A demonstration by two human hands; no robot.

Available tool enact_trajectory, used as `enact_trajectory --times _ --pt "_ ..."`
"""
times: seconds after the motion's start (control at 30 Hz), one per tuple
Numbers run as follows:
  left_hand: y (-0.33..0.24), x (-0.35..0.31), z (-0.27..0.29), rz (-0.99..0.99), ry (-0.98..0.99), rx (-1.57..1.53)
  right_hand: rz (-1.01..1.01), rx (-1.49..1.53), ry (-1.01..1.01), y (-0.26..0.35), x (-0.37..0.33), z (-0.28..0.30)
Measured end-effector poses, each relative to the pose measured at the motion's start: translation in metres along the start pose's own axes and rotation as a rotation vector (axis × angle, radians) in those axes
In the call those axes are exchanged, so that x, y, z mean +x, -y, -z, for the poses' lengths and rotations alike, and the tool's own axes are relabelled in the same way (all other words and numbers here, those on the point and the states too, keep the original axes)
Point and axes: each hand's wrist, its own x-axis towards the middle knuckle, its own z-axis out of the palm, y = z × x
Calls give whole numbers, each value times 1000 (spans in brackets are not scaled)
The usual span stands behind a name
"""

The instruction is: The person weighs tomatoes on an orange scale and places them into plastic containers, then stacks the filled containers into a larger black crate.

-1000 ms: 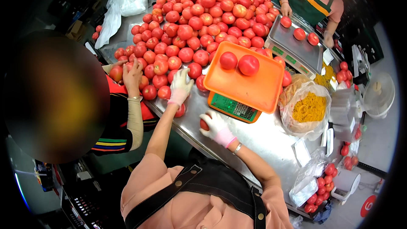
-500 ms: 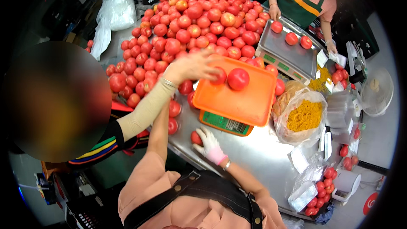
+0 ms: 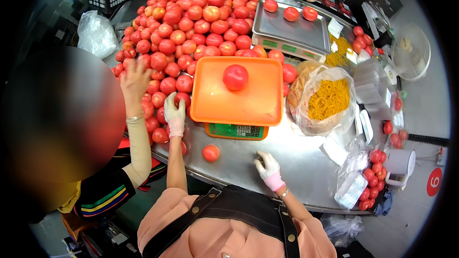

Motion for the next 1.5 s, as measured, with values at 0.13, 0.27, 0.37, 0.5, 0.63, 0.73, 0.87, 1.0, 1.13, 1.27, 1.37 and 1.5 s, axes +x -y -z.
enact_trajectory --times 0.13,0.27,0.37,0.5,0.63,0.73,0.87,1.0,1.13,1.27,1.37,1.5 --pt "-5 -23 8 -34 18 -68 -14 -16 -9 2 1 2" --pt "-31 -28 30 3 24 -184 41 52 -67 16 25 -1" --pt "-26 -41 30 112 29 -335 128 105 -141 39 60 8" --pt "-28 -75 38 163 178 -325 99 212 -170 62 95 13" --pt "-23 -120 40 109 293 -263 163 178 -171 77 96 4" --pt "-40 -140 46 0 423 -59 117 220 -100 81 77 -3" --pt "-35 -162 39 -66 543 165 230 126 -15 52 32 -25" --pt "-15 -152 38 -48 464 209 170 99 57 33 -3 -32" --pt "-6 -127 52 29 399 282 149 29 76 20 -14 -32" --pt "2 -127 46 129 422 280 112 1 27 9 -19 -38" --pt "12 -133 44 -74 254 398 120 -26 16 -1 -20 -48" --pt "12 -135 56 -23 283 341 194 -80 12 -10 -19 -58"
